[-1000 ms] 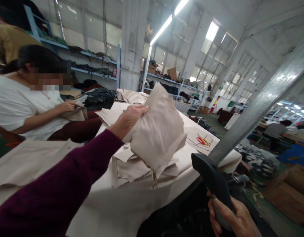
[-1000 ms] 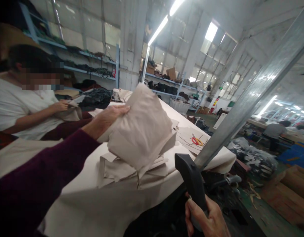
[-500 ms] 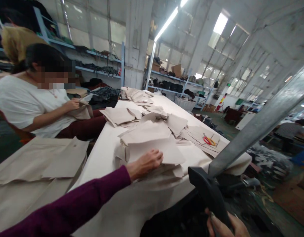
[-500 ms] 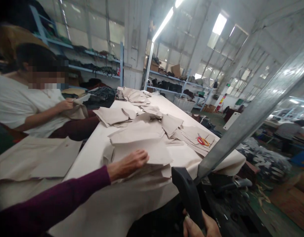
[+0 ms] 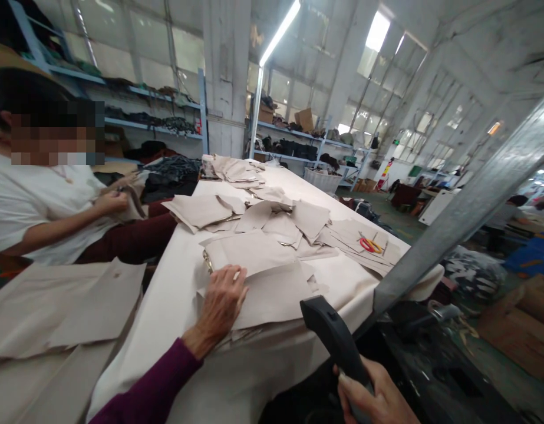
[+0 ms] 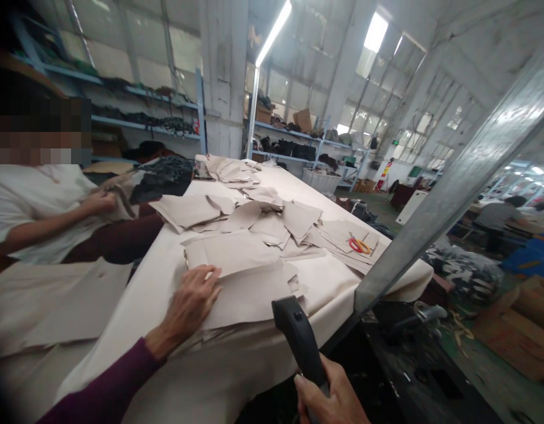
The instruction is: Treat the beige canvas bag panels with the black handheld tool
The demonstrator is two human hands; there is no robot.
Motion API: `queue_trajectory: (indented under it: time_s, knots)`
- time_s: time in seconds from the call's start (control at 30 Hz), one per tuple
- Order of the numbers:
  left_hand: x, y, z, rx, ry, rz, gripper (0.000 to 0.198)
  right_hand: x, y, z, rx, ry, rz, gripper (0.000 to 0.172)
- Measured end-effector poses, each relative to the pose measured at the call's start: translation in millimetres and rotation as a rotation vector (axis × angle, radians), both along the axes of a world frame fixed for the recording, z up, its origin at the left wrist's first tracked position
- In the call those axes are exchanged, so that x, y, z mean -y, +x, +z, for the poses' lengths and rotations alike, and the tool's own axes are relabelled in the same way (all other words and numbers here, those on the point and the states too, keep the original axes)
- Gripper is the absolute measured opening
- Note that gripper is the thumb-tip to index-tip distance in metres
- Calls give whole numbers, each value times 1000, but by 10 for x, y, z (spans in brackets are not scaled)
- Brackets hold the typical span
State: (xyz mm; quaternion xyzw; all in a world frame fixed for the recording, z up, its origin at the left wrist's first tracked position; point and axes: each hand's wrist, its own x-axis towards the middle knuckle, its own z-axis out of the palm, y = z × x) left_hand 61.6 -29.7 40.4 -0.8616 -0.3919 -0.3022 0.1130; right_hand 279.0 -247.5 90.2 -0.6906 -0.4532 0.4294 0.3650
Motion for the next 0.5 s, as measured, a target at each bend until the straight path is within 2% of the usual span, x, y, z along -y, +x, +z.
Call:
queue_trajectory:
  time_s: [0.1,0.2,0.33,0.5]
  knots:
    - [-147,110,77,-152,-128,43,22,-28,-14,-45,-44,3,-20,38]
    - [-268,203,54,-254,-273,-1,16,-9,21,-82,-41,14,-30,39]
    - [-420,209,-14,-182,-431,-160,14,52,89,-100,-14,26,31,37]
    - [-513,182,36,-82,-483,-191,21,187,79,-135,-42,-48,17,35]
